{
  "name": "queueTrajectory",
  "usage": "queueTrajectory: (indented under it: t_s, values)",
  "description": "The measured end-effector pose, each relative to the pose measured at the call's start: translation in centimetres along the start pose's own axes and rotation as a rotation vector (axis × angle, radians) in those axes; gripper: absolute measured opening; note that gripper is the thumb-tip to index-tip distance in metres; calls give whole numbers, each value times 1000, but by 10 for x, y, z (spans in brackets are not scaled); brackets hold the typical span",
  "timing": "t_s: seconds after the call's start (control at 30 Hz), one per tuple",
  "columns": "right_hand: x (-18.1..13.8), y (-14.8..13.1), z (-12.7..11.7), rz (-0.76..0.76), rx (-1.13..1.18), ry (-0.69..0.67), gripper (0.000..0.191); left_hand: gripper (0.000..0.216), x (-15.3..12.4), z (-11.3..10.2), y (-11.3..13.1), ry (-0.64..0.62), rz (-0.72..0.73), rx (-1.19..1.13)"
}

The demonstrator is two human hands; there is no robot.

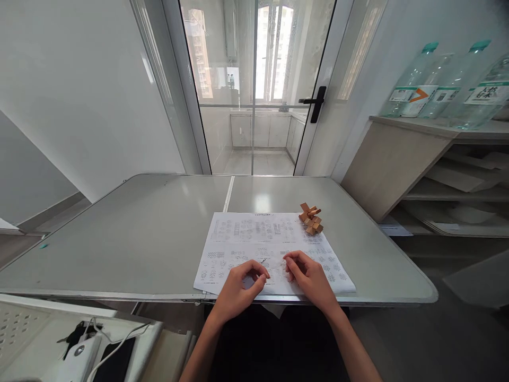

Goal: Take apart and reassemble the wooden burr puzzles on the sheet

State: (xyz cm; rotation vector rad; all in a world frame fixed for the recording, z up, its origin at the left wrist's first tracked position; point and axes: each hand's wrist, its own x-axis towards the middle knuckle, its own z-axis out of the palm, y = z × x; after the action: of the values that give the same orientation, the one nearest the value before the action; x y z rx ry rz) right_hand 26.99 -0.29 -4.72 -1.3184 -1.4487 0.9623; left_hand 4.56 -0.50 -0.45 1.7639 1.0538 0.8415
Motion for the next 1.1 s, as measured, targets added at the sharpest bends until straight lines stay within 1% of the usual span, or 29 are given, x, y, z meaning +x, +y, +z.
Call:
queueTrajectory:
  t_s: [0.33, 0.57, 0.8, 0.97, 1.1]
  values:
    - [-1, -6, -1, 12, -6, -5, 45, 15, 0, 0, 1, 2, 4, -9]
    - [-1, -3, 0, 4, -3, -1, 43, 16, 0, 0, 0, 6, 5, -8]
    - [-1, -8, -1, 13, 0, 6, 48, 17, 0, -1, 3, 2, 7, -15]
    - [0, -6, -1, 15, -4, 1, 53, 16, 0, -1, 4, -1, 7, -16]
    - [-1, -5, -1, 6, -4, 3, 50, 16, -1, -1, 1, -3, 10, -15]
